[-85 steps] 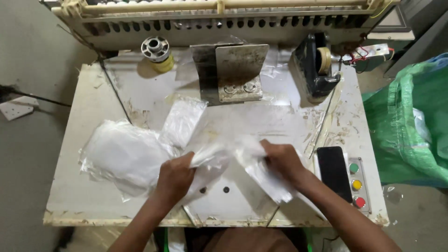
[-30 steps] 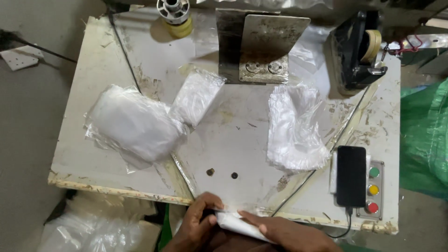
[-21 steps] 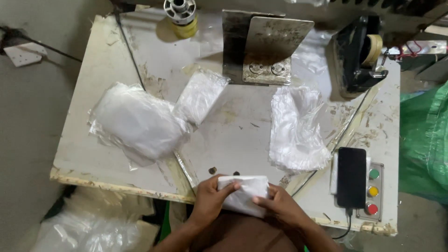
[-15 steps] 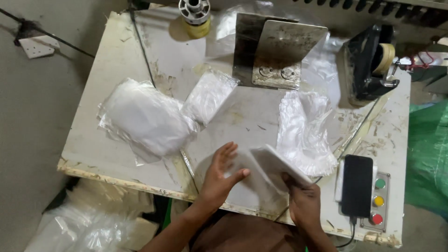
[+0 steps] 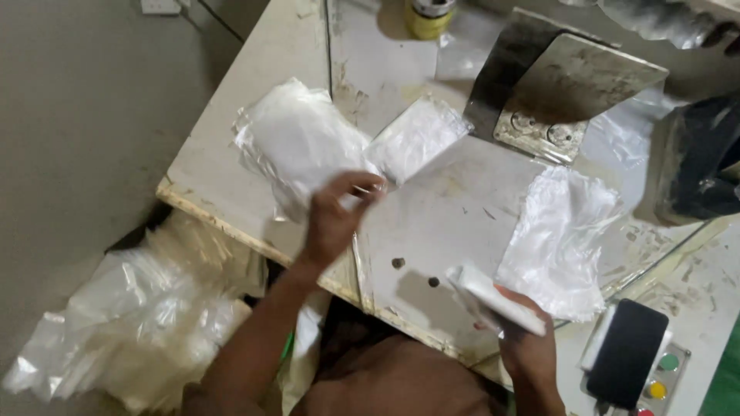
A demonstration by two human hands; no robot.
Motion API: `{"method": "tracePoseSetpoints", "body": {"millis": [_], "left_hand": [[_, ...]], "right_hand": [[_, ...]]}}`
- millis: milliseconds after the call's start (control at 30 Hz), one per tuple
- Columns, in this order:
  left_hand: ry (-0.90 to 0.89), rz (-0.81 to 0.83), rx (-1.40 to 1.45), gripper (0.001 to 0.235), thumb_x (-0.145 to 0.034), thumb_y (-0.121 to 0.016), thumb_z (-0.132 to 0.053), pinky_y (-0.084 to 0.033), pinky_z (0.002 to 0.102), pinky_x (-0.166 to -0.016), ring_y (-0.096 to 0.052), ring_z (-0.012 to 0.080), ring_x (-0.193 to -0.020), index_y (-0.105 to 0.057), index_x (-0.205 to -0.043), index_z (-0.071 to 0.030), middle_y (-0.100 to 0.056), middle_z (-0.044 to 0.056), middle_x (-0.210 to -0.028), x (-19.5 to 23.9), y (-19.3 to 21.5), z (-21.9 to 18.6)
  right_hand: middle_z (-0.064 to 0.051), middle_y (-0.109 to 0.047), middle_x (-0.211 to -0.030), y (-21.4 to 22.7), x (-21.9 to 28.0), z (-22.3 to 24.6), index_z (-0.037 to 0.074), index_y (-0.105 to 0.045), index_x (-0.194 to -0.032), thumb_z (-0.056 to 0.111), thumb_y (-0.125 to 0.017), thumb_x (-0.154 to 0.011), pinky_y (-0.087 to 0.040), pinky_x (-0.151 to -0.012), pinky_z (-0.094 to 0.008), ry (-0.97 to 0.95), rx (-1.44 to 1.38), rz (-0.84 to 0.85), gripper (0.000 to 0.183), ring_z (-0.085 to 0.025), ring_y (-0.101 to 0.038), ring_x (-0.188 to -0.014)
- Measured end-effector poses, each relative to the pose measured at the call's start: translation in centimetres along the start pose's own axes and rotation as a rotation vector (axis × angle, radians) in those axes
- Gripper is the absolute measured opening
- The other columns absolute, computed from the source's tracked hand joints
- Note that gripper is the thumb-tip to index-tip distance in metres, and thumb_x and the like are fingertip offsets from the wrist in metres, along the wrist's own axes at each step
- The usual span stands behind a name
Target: Folding and bundling plastic bags at a workbench
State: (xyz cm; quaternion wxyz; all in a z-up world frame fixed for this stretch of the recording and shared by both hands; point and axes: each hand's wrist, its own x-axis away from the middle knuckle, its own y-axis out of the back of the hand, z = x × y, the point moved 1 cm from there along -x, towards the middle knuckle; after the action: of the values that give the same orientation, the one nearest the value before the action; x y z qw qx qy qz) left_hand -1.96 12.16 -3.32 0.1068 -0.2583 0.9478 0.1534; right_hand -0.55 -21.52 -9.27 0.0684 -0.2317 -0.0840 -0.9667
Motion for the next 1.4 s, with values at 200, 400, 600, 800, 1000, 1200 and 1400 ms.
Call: {"method": "tracePoseSetpoints", "body": {"millis": [200,400,600,800,1000,1200,1400], "left_hand": [[0.699,0.308,-0.497,0.013,-0.088,-0.081,-0.02,-0.057,0.027,-0.069,-0.072,0.0127,-0.078,-0.08,-0.097,-0.011,-0.08,0.005,-0.093,-3.2,7.2,3.1],[0.567,0.325,-0.151,0.027,-0.097,-0.06,-0.029,-0.061,0.042,-0.096,-0.073,0.0241,-0.108,-0.073,-0.109,-0.009,-0.078,0.012,-0.111,-1.5,7.4,0.0],[0.337,0.659,0.511,0.028,-0.09,-0.075,-0.016,-0.056,0.025,-0.077,-0.071,0.0167,-0.093,-0.075,-0.115,-0.004,-0.076,0.013,-0.113,7.9,-4.1,0.7],[0.784,0.227,1.489,0.018,-0.096,-0.058,-0.013,-0.051,0.036,-0.094,-0.068,0.0238,-0.1,-0.073,-0.101,-0.003,-0.075,0.012,-0.102,9.5,-9.8,-0.5],[0.348,0.371,1.279,0.051,-0.089,-0.072,-0.01,-0.047,0.038,-0.104,-0.058,0.0244,-0.119,-0.06,-0.138,-0.004,-0.066,0.01,-0.132,6.2,-12.2,-6.2],[-0.403,0.404,0.254,0.037,-0.095,-0.065,-0.011,-0.051,0.03,-0.064,-0.057,0.0194,-0.078,-0.066,-0.132,-0.007,-0.063,0.01,-0.094,5.7,-10.9,-7.7],[-0.669,0.185,-0.141,0.007,-0.098,-0.064,-0.011,-0.033,0.037,-0.053,-0.042,0.0208,-0.056,-0.067,-0.093,-0.007,-0.044,0.005,-0.067,3.7,-12.4,-6.1]], "right_hand": [[-0.027,-0.071,-0.116,0.4,-1.7,-2.7,-0.005,-0.07,-0.114,-0.004,-0.075,-0.076,-0.063,-0.067,-0.048,-0.023,-0.31,0.009,0.038,-0.042,-0.069,-0.094],[-0.023,-0.07,-0.124,-2.8,-1.5,5.3,-0.005,-0.066,-0.126,0.007,-0.075,-0.076,-0.066,-0.069,-0.05,-0.065,-0.232,0.097,0.052,-0.038,-0.068,-0.118],[-0.013,-0.081,-0.093,-5.3,1.2,7.5,0.004,-0.083,-0.113,0.011,-0.087,-0.072,-0.054,-0.067,-0.033,-0.185,-0.002,0.602,0.042,-0.025,-0.071,-0.083],[-0.012,-0.073,-0.09,0.3,-4.0,-1.8,-0.001,-0.073,-0.11,-0.003,-0.074,-0.079,-0.056,-0.076,-0.042,-0.097,-0.681,0.447,0.031,-0.028,-0.069,-0.08],[-0.019,-0.071,-0.122,-2.1,-0.1,5.0,0.005,-0.07,-0.111,0.033,-0.067,-0.1,-0.056,-0.108,-0.044,0.986,-0.279,-0.219,0.031,-0.03,-0.07,-0.119],[-0.019,-0.067,-0.123,-2.2,0.6,8.9,0.005,-0.077,-0.111,-0.023,-0.061,-0.076,-0.064,-0.052,-0.029,0.669,-0.237,-0.107,0.047,-0.027,-0.07,-0.099],[-0.002,-0.063,-0.078,-5.3,2.0,7.1,0.006,-0.069,-0.091,0.03,-0.057,-0.103,-0.043,-0.063,-0.028,0.519,-0.063,-0.035,0.029,-0.011,-0.054,-0.073]]}}
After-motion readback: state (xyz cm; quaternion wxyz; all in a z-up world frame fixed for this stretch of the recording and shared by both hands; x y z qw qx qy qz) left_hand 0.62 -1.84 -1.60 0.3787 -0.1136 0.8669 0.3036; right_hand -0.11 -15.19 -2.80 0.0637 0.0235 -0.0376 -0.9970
